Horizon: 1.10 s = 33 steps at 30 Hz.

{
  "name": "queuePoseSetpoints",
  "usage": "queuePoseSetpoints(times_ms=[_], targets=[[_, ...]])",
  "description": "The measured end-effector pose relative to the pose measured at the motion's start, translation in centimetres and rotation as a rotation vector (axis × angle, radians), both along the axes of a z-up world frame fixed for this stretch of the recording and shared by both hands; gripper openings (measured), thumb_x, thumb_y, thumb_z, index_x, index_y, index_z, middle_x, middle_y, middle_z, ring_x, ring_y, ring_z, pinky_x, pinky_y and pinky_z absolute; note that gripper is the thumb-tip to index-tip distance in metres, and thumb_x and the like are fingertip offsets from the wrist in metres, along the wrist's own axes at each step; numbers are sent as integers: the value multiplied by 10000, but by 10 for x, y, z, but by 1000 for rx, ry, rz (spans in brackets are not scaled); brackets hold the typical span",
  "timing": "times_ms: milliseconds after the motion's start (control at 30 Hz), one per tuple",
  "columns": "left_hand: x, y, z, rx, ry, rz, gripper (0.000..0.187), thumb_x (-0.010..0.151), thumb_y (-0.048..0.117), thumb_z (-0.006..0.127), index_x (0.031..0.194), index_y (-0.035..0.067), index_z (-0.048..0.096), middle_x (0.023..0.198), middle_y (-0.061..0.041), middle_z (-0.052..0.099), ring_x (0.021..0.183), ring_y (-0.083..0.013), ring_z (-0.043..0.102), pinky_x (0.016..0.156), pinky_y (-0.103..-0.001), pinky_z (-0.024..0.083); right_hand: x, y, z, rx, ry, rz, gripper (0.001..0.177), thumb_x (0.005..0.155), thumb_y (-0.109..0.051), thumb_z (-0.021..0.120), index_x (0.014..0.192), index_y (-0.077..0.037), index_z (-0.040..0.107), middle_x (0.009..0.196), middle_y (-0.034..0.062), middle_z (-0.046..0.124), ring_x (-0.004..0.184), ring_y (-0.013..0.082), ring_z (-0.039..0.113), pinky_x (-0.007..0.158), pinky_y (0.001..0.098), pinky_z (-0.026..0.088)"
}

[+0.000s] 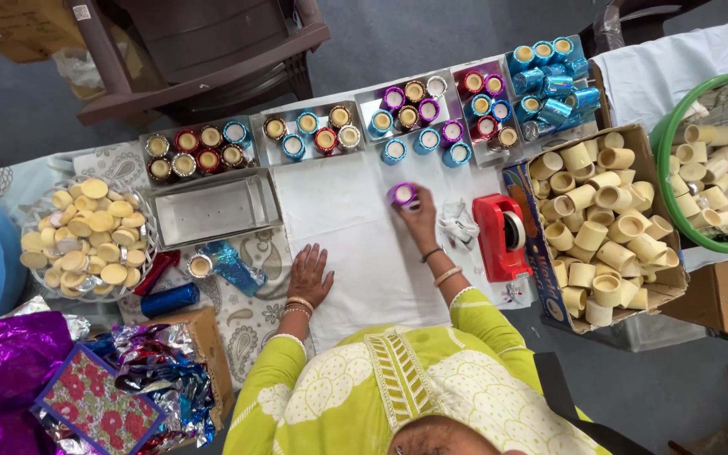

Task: Wrapping small clay cups with decorative foil paper and securing them with tape.

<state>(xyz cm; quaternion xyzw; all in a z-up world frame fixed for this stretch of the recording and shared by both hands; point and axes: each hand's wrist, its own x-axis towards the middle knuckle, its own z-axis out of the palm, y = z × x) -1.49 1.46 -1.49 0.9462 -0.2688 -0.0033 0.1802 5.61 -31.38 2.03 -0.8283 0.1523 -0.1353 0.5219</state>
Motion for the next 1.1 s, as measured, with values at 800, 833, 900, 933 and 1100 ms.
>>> queuePoseSetpoints(times_ms=[800,833,900,933,1100], targets=[[0,-1,-1,60,30,16,611,932,375,576,1459,80,486,1555,-154,413,1465,-335,332,1217,-478,251,74,-3,8,-137,-104,-312,566,786,-126,859,1262,-41,564,1174,141,624,1070,313,637,926,391,521],[0,0,0,61,30,17,611,932,375,576,1459,80,486,1555,-154,413,1465,-335,332,1217,-478,251,74,-4,4,-136,-104,-312,566,786,-126,859,1262,-41,564,1174,141,624,1070,313,637,926,391,521],[2,-1,1,33,33,10,615,927,369,580,1460,76,488,1551,-156,416,1462,-338,332,1211,-477,251,76,-6,-4,-129,-111,-285,546,792,-115,848,1262,-54,577,1173,128,635,1057,297,650,894,379,540],[1,-1,1,35,33,9,615,927,369,580,1460,76,488,1551,-156,416,1462,-338,332,1211,-477,251,76,-5,-1,-128,-111,-285,546,792,-115,848,1262,-54,577,1173,128,635,1057,297,650,894,379,540],[1,-1,0,37,15,6,615,928,366,583,1458,68,490,1547,-162,419,1461,-338,341,1220,-478,253,80,1,5,-114,-81,-264,517,796,-94,834,1249,-60,587,1159,130,626,1037,302,652,864,385,548]])
